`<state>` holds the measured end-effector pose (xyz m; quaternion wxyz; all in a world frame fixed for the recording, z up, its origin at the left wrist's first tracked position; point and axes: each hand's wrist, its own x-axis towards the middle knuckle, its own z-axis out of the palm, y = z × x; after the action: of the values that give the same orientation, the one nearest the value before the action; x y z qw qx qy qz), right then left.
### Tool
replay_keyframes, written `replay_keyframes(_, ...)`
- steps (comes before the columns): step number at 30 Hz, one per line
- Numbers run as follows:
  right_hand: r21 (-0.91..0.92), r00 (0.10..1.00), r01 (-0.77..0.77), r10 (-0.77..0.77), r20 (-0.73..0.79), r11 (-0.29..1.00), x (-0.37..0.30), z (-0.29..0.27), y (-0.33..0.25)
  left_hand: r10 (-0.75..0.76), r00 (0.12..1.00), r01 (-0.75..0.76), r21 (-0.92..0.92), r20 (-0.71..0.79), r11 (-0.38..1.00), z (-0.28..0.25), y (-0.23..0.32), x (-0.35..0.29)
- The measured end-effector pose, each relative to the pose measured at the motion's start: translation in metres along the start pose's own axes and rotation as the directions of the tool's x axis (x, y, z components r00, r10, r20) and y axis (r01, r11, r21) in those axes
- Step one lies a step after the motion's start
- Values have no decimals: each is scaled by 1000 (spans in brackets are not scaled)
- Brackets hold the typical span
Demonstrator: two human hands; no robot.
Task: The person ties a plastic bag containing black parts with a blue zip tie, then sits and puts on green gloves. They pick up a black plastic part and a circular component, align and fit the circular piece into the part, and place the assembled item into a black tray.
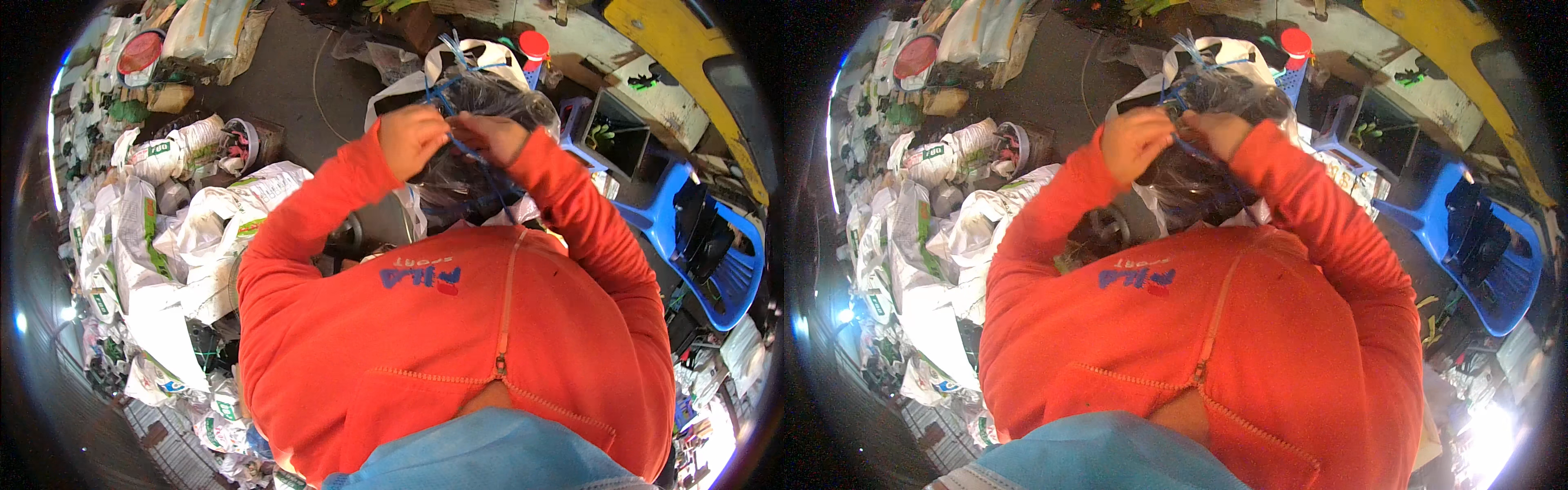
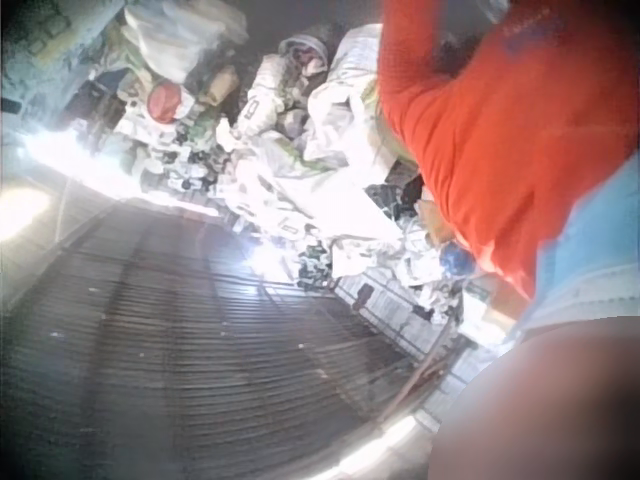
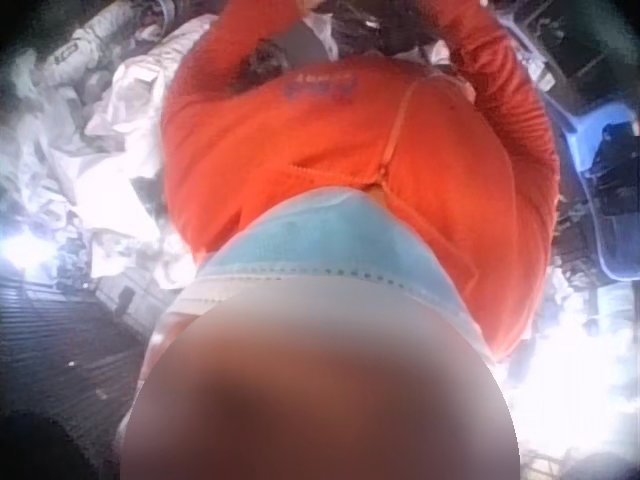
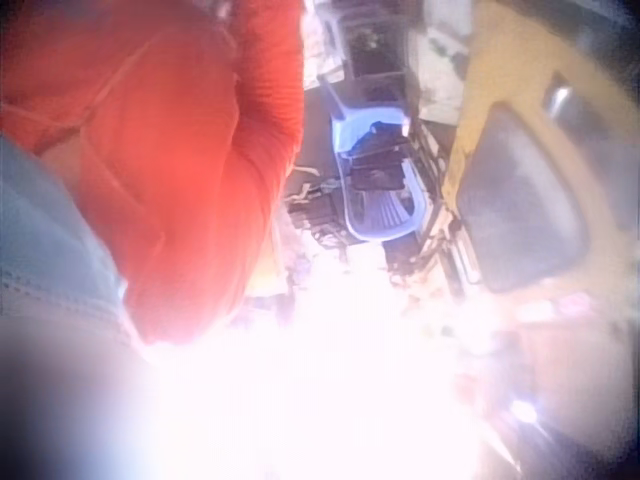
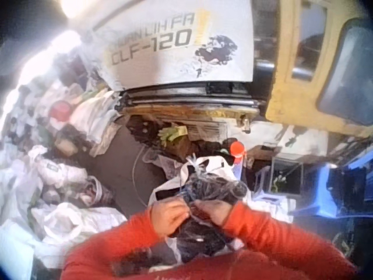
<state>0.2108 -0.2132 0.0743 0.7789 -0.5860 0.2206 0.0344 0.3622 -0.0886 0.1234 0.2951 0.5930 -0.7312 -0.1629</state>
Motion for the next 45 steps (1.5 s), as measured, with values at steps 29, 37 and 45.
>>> replay_keyframes(29,429,936,352,-318,-150,832,58,21,38,-150,984,160,-108,95,981,13,42,15)
replay_keyframes(37,496,941,-72,224,-253,865,49,28,25,189,959,-268,459,212,847,-28,-54,109)
replay_keyframes(45,-386,949,-81,-48,-312,919,56,15,-12,-170,756,-455,693,633,559,7,-72,142)
